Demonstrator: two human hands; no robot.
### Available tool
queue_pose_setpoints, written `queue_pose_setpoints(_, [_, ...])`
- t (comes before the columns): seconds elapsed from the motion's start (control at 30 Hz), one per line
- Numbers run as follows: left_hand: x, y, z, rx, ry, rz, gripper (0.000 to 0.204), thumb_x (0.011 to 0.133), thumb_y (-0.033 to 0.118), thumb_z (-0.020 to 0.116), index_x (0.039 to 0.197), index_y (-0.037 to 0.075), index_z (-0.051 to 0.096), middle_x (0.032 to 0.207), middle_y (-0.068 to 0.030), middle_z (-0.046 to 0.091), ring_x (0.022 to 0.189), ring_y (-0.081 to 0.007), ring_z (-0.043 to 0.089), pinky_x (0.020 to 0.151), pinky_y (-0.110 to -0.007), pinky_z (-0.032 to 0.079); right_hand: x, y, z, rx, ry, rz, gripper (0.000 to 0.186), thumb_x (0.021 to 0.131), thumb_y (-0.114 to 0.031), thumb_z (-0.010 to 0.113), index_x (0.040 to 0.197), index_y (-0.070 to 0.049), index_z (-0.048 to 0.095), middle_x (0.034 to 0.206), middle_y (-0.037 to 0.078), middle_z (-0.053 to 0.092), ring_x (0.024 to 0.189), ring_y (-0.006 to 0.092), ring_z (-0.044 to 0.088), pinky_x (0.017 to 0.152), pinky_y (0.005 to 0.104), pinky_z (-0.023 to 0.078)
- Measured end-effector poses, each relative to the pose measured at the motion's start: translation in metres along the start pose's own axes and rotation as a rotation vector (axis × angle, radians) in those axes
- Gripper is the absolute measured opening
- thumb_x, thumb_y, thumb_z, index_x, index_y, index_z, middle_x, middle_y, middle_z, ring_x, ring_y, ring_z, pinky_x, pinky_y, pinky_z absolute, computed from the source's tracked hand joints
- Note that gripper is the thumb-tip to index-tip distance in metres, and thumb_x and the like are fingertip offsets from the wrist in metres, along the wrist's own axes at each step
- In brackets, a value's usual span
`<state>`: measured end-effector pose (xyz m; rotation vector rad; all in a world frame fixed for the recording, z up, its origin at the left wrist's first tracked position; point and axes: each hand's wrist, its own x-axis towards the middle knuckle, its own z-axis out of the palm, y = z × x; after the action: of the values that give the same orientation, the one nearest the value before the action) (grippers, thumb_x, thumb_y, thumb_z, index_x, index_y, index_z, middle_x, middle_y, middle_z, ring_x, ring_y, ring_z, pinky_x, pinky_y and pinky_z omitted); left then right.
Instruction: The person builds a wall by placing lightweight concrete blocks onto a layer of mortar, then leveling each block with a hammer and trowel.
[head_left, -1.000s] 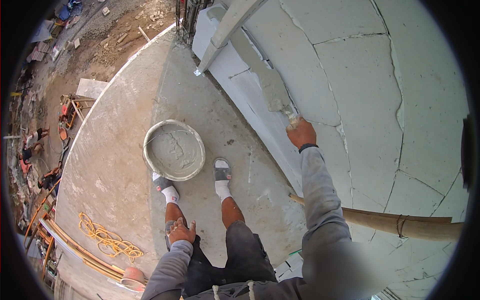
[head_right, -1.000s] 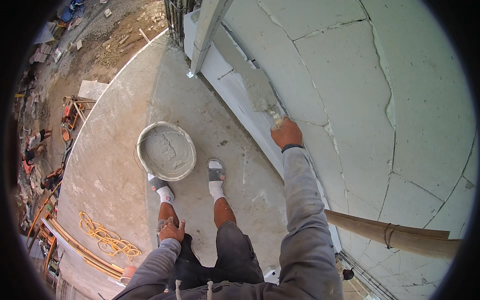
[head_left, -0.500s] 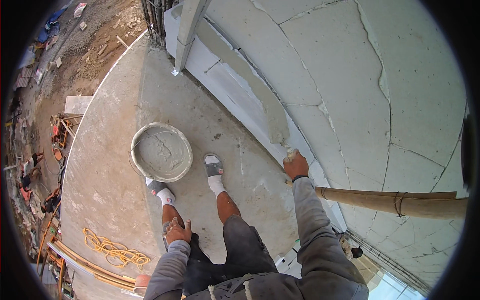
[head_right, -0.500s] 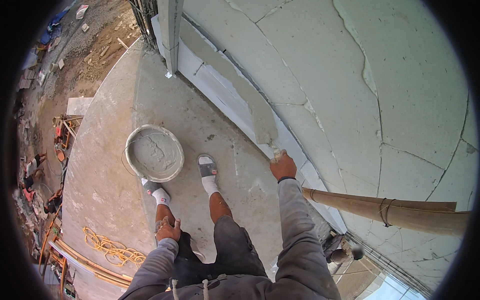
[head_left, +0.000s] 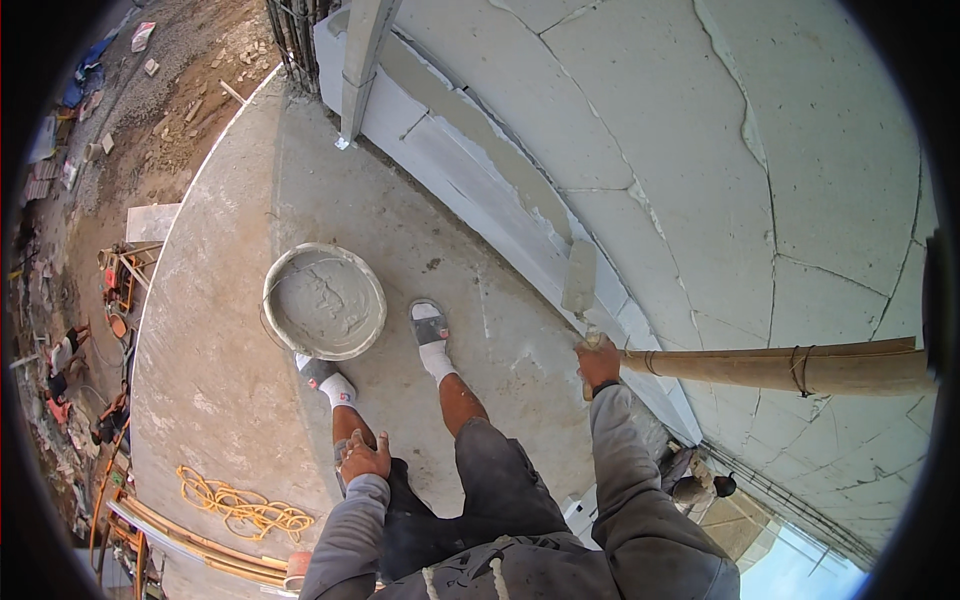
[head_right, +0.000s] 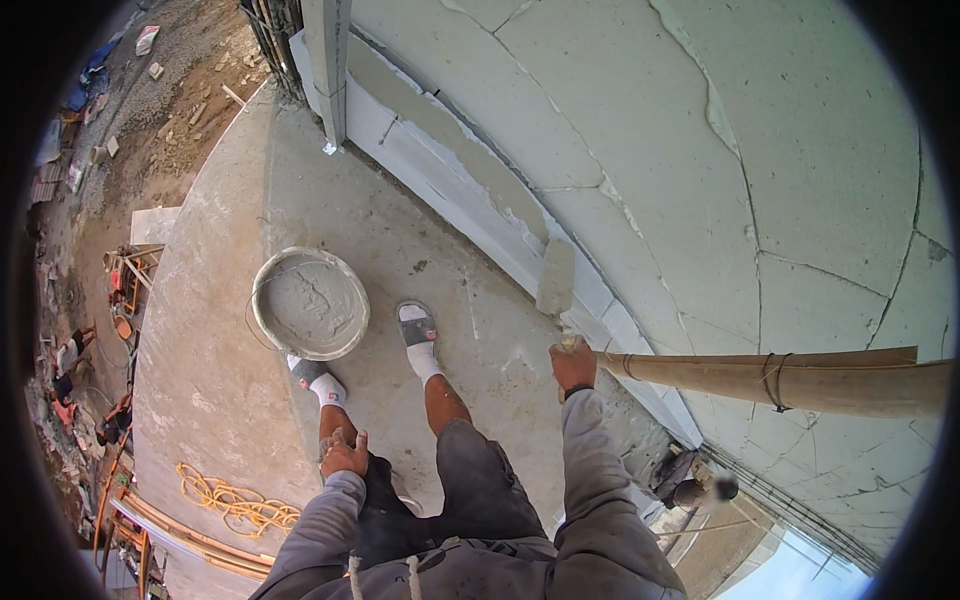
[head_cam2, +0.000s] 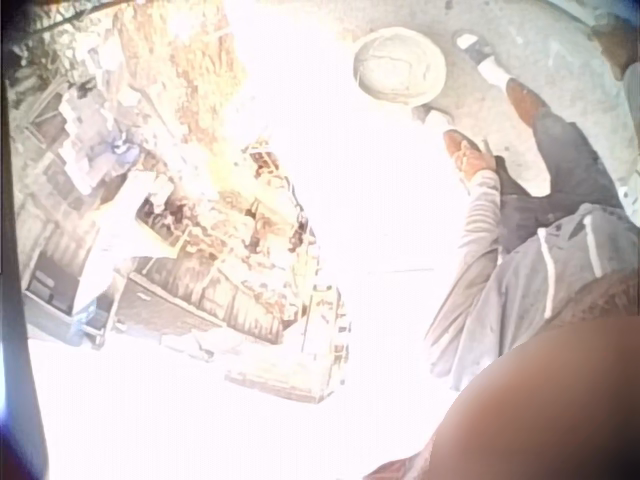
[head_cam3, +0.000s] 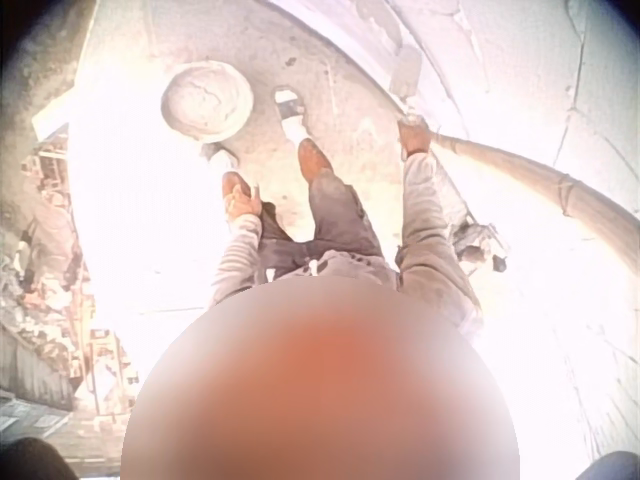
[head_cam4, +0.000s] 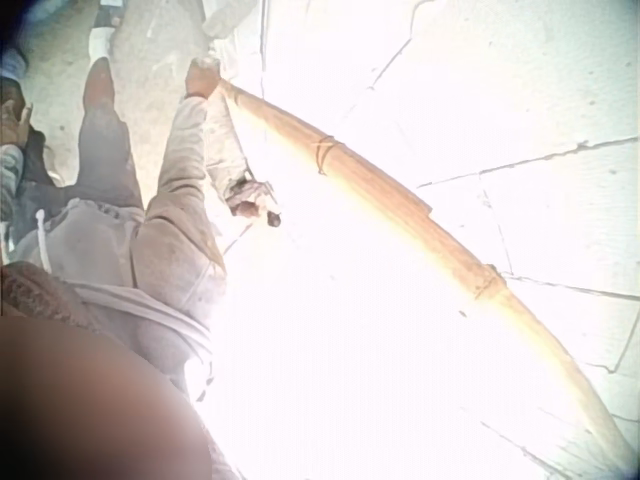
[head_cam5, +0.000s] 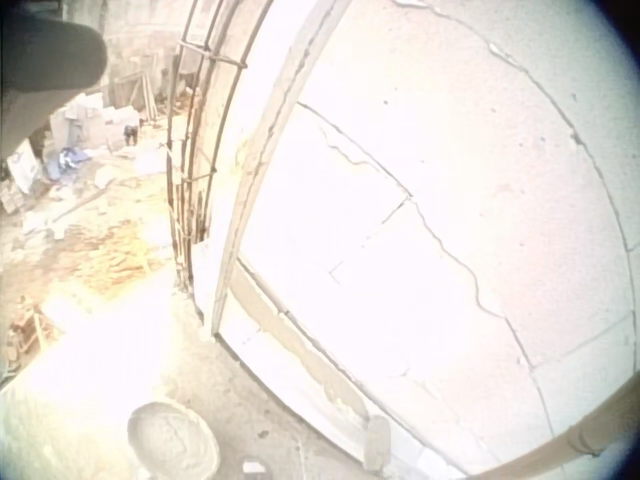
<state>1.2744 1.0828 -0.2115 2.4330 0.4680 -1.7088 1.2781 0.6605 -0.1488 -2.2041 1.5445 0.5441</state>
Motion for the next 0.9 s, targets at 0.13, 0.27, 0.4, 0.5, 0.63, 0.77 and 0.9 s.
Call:
queue_pose_setpoints(0.13, [0.002,-0.003,0.003,-0.004,0.006,0.009,0.069,0.084,0.056,0.045,0.134,0.009,0.038,0.133,-0.0161,0.044,0.125,-0.0330,0.039,0.103,-0.051,0.027,-0.004,-0.051,0.023,0.440,-0.043,-0.001,0.019,0.075,-0.014,0.065,0.082,-0.001,0.053,0.065,0.007,0.054,0.045,0.0160,0.053,0.040,0.0290,0.046])
queue_pose_setpoints(0.27, [0.003,-0.004,0.002,0.002,0.017,0.022,0.068,0.084,0.056,0.044,0.133,0.009,0.038,0.133,-0.0159,0.045,0.125,-0.0332,0.040,0.103,-0.052,0.028,0.009,-0.093,0.050,0.359,-0.015,-0.104,0.034,0.074,-0.024,0.066,0.090,0.002,0.054,0.071,0.016,0.061,0.055,0.0251,0.062,0.054,0.0329,0.051])
queue_pose_setpoints(0.4, [0.002,-0.003,-0.001,-0.005,-0.026,0.004,0.069,0.084,0.056,0.044,0.134,0.009,0.037,0.133,-0.0159,0.045,0.125,-0.0329,0.039,0.103,-0.051,0.027,0.007,-0.113,0.078,0.287,0.094,-0.111,0.037,0.073,-0.025,0.066,0.093,0.004,0.053,0.078,0.021,0.063,0.069,0.0329,0.064,0.063,0.0377,0.052])
queue_pose_setpoints(0.5, [0.003,0.000,-0.003,-0.005,-0.020,0.018,0.070,0.084,0.055,0.044,0.135,0.009,0.035,0.133,-0.0159,0.044,0.126,-0.0329,0.039,0.103,-0.051,0.027,-0.022,-0.120,0.092,0.044,0.054,-0.155,0.039,0.074,-0.026,0.063,0.094,0.005,0.053,0.086,0.028,0.062,0.085,0.0412,0.061,0.074,0.0435,0.049])
queue_pose_setpoints(0.63, [0.003,0.002,-0.007,0.009,-0.022,0.006,0.070,0.084,0.056,0.044,0.136,0.009,0.034,0.134,-0.0162,0.044,0.126,-0.0329,0.039,0.103,-0.051,0.026,-0.062,-0.110,0.084,-0.016,-0.074,-0.293,0.038,0.074,-0.027,0.063,0.091,0.004,0.052,0.085,0.028,0.062,0.085,0.0438,0.059,0.076,0.0445,0.048])
queue_pose_setpoints(0.77, [0.005,-0.002,-0.010,-0.013,-0.047,0.009,0.071,0.084,0.056,0.043,0.136,0.009,0.034,0.134,-0.0171,0.043,0.126,-0.0332,0.038,0.104,-0.051,0.026,-0.047,-0.109,0.077,0.344,0.032,-0.260,0.028,0.076,-0.021,0.063,0.083,0.003,0.051,0.071,0.018,0.061,0.059,0.0295,0.062,0.054,0.0382,0.051])
queue_pose_setpoints(0.9, [0.006,-0.004,-0.011,-0.021,-0.052,0.007,0.071,0.084,0.056,0.043,0.136,0.009,0.034,0.134,-0.0175,0.043,0.126,-0.0334,0.038,0.104,-0.051,0.025,-0.008,-0.134,0.078,0.737,-0.037,0.095,0.022,0.076,-0.017,0.062,0.081,0.002,0.052,0.067,0.012,0.057,0.051,0.0222,0.059,0.043,0.0337,0.048])
